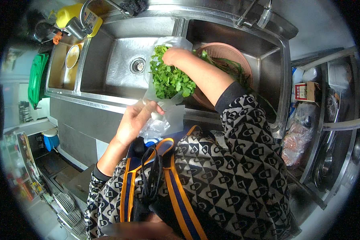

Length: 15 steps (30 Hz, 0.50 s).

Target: The person gathers leafy green vegetables from a colander in the sink, places them into a clear plastic bag, and then walks to a refrigerator to store the bag. The person handles the vegetables by hand and uses a plastic bag for packaging.

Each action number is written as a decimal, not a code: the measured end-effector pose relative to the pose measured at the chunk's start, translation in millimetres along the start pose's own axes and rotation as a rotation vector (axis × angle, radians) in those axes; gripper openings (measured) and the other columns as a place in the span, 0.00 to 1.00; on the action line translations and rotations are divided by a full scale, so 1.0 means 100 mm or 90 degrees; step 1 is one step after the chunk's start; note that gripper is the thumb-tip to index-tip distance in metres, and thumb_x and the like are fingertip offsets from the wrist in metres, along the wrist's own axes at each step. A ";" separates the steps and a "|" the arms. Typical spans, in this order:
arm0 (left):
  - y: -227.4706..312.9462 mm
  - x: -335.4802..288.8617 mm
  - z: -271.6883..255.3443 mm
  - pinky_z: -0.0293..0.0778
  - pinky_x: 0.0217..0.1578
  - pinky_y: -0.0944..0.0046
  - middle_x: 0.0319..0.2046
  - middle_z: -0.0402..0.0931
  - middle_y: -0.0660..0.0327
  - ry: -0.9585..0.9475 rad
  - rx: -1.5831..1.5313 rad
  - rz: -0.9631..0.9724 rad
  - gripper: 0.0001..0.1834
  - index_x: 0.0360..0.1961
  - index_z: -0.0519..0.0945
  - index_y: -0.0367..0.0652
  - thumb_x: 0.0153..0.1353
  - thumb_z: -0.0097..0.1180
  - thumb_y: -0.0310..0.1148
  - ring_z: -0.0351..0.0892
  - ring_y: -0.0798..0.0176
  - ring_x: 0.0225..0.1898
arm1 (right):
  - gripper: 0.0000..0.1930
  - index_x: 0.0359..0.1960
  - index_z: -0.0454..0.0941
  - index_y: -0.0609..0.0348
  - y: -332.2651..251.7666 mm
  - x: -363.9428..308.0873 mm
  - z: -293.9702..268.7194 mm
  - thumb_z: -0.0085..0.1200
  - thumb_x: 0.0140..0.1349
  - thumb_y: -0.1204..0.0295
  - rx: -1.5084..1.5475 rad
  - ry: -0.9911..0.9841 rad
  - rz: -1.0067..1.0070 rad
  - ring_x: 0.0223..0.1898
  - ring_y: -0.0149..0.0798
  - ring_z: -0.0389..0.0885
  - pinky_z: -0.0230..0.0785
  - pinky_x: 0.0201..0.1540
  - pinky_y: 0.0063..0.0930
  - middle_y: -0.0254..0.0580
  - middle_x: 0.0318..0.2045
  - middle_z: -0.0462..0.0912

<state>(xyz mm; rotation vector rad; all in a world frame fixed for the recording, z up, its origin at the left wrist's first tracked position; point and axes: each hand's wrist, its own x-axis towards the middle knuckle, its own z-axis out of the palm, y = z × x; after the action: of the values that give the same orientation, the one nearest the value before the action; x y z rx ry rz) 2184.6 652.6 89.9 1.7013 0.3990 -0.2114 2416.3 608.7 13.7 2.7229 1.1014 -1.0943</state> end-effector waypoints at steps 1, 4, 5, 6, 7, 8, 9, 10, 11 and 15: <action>0.01 0.00 0.01 0.64 0.32 0.74 0.24 0.75 0.68 -0.004 -0.079 -0.009 0.16 0.30 0.79 0.40 0.67 0.44 0.39 0.67 0.76 0.27 | 0.21 0.46 0.76 0.61 -0.06 -0.01 -0.05 0.39 0.62 0.59 -0.017 0.001 -0.022 0.50 0.51 0.74 0.64 0.53 0.41 0.50 0.50 0.75; 0.02 0.02 -0.01 0.66 0.40 0.72 0.28 0.78 0.64 -0.010 -0.198 -0.031 0.17 0.31 0.78 0.38 0.67 0.43 0.39 0.72 0.74 0.33 | 0.16 0.42 0.79 0.60 -0.20 -0.14 -0.12 0.44 0.58 0.66 -0.032 0.032 -0.044 0.46 0.48 0.77 0.69 0.48 0.38 0.49 0.45 0.78; 0.03 0.03 -0.03 0.66 0.42 0.71 0.29 0.78 0.63 -0.009 -0.226 -0.030 0.17 0.31 0.78 0.38 0.67 0.43 0.40 0.73 0.73 0.35 | 0.15 0.41 0.79 0.60 -0.24 -0.20 -0.11 0.45 0.57 0.67 -0.073 0.012 -0.050 0.45 0.47 0.77 0.70 0.47 0.38 0.49 0.44 0.78; 0.03 0.04 -0.04 0.66 0.42 0.71 0.29 0.78 0.62 -0.007 -0.244 -0.028 0.17 0.31 0.78 0.38 0.67 0.43 0.40 0.73 0.72 0.35 | 0.15 0.41 0.80 0.60 -0.31 -0.26 -0.13 0.46 0.56 0.68 -0.116 -0.004 -0.061 0.45 0.47 0.78 0.71 0.46 0.37 0.49 0.43 0.79; 0.03 0.06 -0.06 0.66 0.43 0.70 0.30 0.78 0.62 -0.005 -0.262 -0.026 0.17 0.31 0.78 0.38 0.67 0.43 0.40 0.73 0.72 0.35 | 0.13 0.39 0.80 0.60 -0.42 -0.31 -0.10 0.49 0.53 0.72 -0.327 -0.024 -0.103 0.43 0.46 0.79 0.71 0.45 0.35 0.50 0.40 0.80; 0.03 0.06 -0.06 0.66 0.44 0.69 0.30 0.78 0.61 -0.011 -0.278 -0.018 0.17 0.31 0.78 0.38 0.67 0.43 0.40 0.73 0.71 0.35 | 0.13 0.39 0.80 0.61 -0.43 -0.40 -0.09 0.50 0.53 0.72 -0.265 -0.021 -0.096 0.44 0.45 0.79 0.71 0.46 0.34 0.51 0.40 0.80; 0.03 0.06 -0.07 0.67 0.43 0.70 0.30 0.79 0.61 -0.006 -0.287 -0.020 0.17 0.31 0.78 0.38 0.67 0.43 0.39 0.74 0.71 0.35 | 0.14 0.40 0.80 0.62 -0.49 -0.51 -0.01 0.49 0.53 0.72 -0.227 0.043 -0.011 0.44 0.45 0.79 0.71 0.47 0.34 0.51 0.41 0.80; 0.01 0.06 -0.09 0.67 0.42 0.70 0.30 0.79 0.60 -0.007 -0.295 -0.017 0.17 0.31 0.77 0.38 0.67 0.43 0.39 0.74 0.71 0.35 | 0.17 0.46 0.74 0.64 -0.49 -0.55 -0.02 0.48 0.52 0.75 -0.182 0.053 0.012 0.46 0.48 0.77 0.70 0.48 0.36 0.56 0.45 0.76; 0.00 0.06 -0.10 0.68 0.41 0.70 0.30 0.79 0.60 -0.008 -0.302 -0.016 0.17 0.31 0.77 0.38 0.67 0.43 0.39 0.74 0.71 0.34 | 0.22 0.52 0.69 0.67 -0.50 -0.60 -0.01 0.47 0.52 0.79 -0.216 0.053 -0.037 0.47 0.51 0.76 0.69 0.49 0.37 0.60 0.50 0.72; -0.10 0.01 -0.16 0.70 0.32 0.72 0.29 0.79 0.58 0.039 -0.426 -0.060 0.15 0.31 0.76 0.39 0.66 0.44 0.39 0.75 0.71 0.29 | 0.18 0.46 0.74 0.60 -0.20 -0.55 -0.23 0.46 0.52 0.80 -0.096 0.086 -0.225 0.46 0.49 0.77 0.70 0.48 0.38 0.52 0.45 0.77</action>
<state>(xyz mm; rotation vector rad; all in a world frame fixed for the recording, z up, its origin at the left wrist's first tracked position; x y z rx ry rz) 2179.9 669.6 82.9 1.0336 0.5272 -0.0787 2389.7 596.0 69.0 2.5786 1.6596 -0.8180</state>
